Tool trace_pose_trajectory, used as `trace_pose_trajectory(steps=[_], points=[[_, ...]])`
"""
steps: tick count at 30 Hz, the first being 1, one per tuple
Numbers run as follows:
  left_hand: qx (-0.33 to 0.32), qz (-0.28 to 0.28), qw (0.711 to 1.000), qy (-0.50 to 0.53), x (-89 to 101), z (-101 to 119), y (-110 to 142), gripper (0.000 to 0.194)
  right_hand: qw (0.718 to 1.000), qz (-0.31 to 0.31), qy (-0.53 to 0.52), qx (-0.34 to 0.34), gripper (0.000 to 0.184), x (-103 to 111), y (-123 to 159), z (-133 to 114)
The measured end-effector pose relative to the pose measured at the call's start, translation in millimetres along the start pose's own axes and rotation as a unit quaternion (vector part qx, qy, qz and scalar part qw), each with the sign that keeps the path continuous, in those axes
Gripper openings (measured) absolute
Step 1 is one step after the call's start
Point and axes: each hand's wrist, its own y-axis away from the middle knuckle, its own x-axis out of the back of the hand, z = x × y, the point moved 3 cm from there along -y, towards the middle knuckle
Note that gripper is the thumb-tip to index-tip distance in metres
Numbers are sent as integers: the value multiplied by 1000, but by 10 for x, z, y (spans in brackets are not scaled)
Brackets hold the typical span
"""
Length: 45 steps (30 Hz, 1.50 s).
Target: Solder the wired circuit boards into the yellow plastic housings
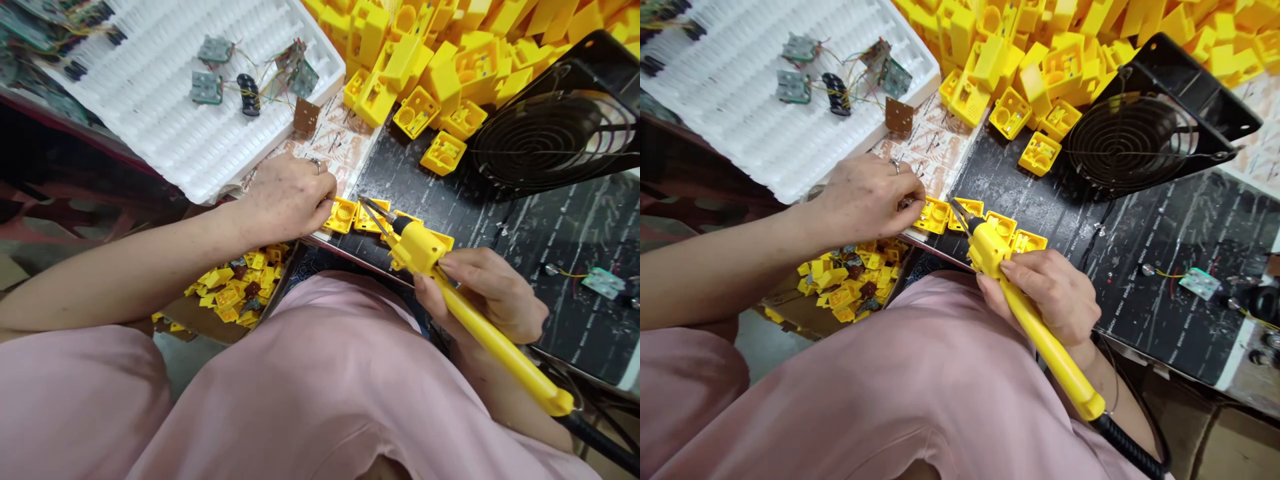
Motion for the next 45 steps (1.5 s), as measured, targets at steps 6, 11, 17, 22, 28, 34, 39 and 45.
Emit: trace_pose_trajectory(steps=[6, 11, 17, 22, 28, 34, 39, 45], points=[[-8, 72, 992, 105, 256, -173, 103, 41, 999, 11, 27, 13, 71, -19, 46, 105], [13, 126, 980, 156, 446, -451, 430, 45, 999, -2, 43, 26, 62, 24, 29, 128], [-23, 117, 988, 98, 119, -456, 676, 45, 999, -9, 47, 15, 62, 37, 33, 142], [-95, 76, 992, 21, -9, -336, 594, 58, 998, -5, 52, 23, 62, 21, 30, 134], [-84, 75, 993, 42, 112, -151, 352, 50, 999, 0, 45, 14, 65, 19, 46, 116], [1, 32, 997, 75, 43, -121, 203, 34, 999, 23, 14, -26, 69, 46, 137, 167], [-6, 11, 997, 79, 49, -129, 228, 41, 998, 49, -25, -26, 64, 47, 109, 203], [20, -36, 997, 70, 124, -67, 196, 32, 996, -11, -78, 47, 59, -87, -98, 160]])
